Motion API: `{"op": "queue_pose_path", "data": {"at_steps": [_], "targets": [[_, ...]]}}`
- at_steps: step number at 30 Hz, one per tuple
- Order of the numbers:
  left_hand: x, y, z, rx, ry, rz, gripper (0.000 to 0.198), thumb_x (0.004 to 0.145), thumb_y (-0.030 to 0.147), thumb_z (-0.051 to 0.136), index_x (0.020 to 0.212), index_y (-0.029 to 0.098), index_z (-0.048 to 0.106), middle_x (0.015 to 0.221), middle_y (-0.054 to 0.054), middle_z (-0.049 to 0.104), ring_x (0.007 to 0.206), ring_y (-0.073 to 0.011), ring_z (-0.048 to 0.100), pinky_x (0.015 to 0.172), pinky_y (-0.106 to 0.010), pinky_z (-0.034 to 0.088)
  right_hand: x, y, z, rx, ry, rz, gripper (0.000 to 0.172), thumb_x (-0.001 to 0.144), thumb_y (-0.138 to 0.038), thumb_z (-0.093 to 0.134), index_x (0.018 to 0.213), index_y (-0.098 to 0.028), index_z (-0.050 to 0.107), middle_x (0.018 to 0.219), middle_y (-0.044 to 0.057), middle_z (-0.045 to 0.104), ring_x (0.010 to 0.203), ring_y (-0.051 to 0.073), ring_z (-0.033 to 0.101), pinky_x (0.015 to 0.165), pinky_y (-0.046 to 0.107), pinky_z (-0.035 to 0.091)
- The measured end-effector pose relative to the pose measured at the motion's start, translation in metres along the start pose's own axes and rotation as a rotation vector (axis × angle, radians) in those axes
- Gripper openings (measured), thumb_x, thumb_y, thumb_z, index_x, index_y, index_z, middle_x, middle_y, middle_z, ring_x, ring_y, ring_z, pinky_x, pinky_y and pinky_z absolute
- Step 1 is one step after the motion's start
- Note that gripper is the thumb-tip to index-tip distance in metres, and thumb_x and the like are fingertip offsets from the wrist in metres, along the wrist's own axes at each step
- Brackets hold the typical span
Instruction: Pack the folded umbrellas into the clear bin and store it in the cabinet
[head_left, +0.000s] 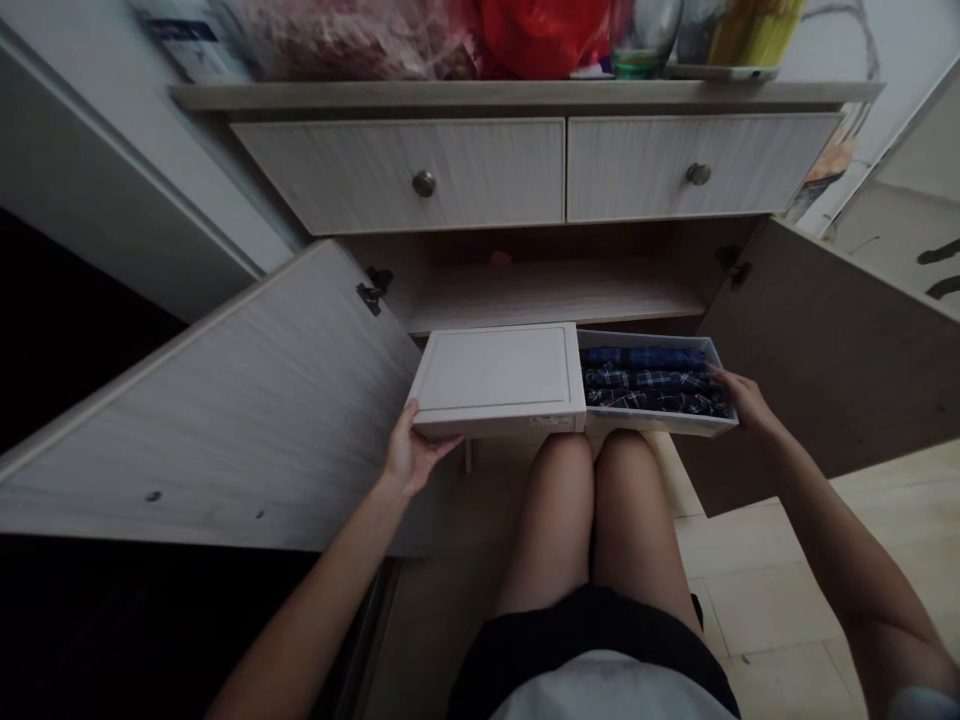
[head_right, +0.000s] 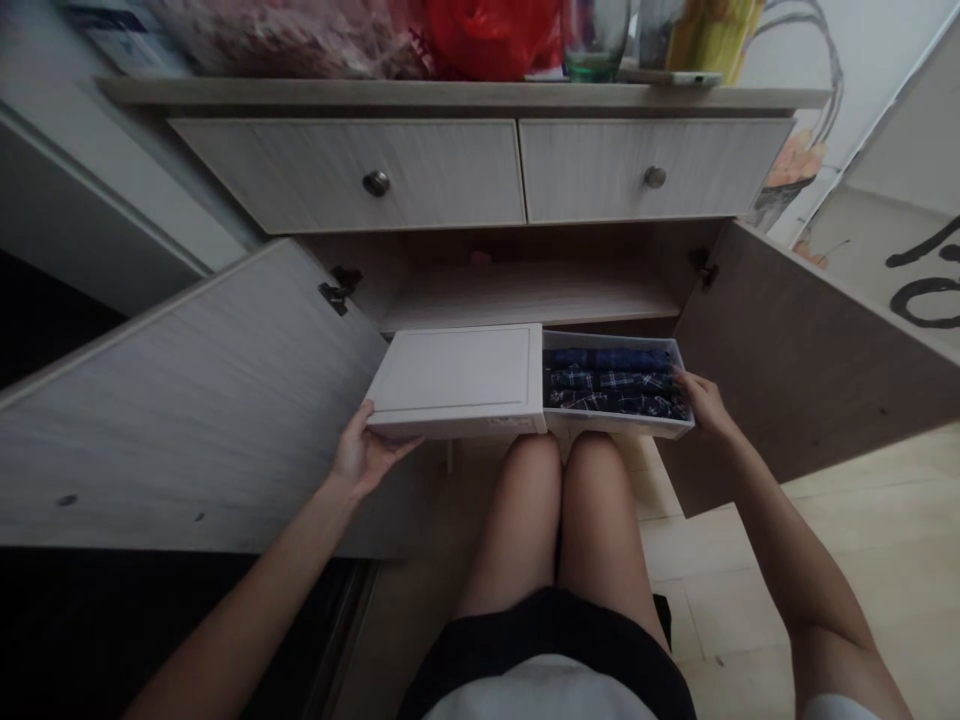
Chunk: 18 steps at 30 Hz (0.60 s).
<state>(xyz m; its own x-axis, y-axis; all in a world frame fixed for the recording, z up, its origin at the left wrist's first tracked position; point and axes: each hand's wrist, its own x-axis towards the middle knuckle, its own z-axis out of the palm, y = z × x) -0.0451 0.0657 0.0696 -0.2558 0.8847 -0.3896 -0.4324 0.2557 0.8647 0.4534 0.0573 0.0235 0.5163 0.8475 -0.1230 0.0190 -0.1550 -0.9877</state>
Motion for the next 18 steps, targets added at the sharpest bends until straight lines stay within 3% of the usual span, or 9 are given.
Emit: {"op": "queue_pose_path", "data": {"at_steps": [7, 18], "targets": [[0.0, -0.002, 0.0, 0.03, -0.01, -0.009, 0.033, 0.095, 0.037, 0.053, 0.124, 0.024, 0.064, 0.126, -0.011, 0.067, 0.115, -0.028, 0.064, 0.088, -0.047, 0.062, 0.004, -0.005, 0.005, -0.043, -0.072, 0.013, 0.05, 0.062, -0.052, 0.074, 0.099, -0.018, 0.076, 0.08, 0.004, 0.072, 0.066, 0.017, 0.06, 0.052, 0.024, 0.041], [-0.008, -0.021, 0.025, 0.007, -0.083, -0.032, 0.036, 0.092, 0.039, 0.059, 0.125, 0.025, 0.063, 0.122, -0.011, 0.069, 0.11, -0.0287, 0.066, 0.086, -0.048, 0.063, -0.013, -0.008, 0.047, -0.036, -0.137, -0.015, 0.048, 0.056, -0.059, 0.071, 0.081, -0.019, 0.072, 0.074, 0.004, 0.067, 0.064, 0.017, 0.054, 0.053, 0.026, 0.038]]}}
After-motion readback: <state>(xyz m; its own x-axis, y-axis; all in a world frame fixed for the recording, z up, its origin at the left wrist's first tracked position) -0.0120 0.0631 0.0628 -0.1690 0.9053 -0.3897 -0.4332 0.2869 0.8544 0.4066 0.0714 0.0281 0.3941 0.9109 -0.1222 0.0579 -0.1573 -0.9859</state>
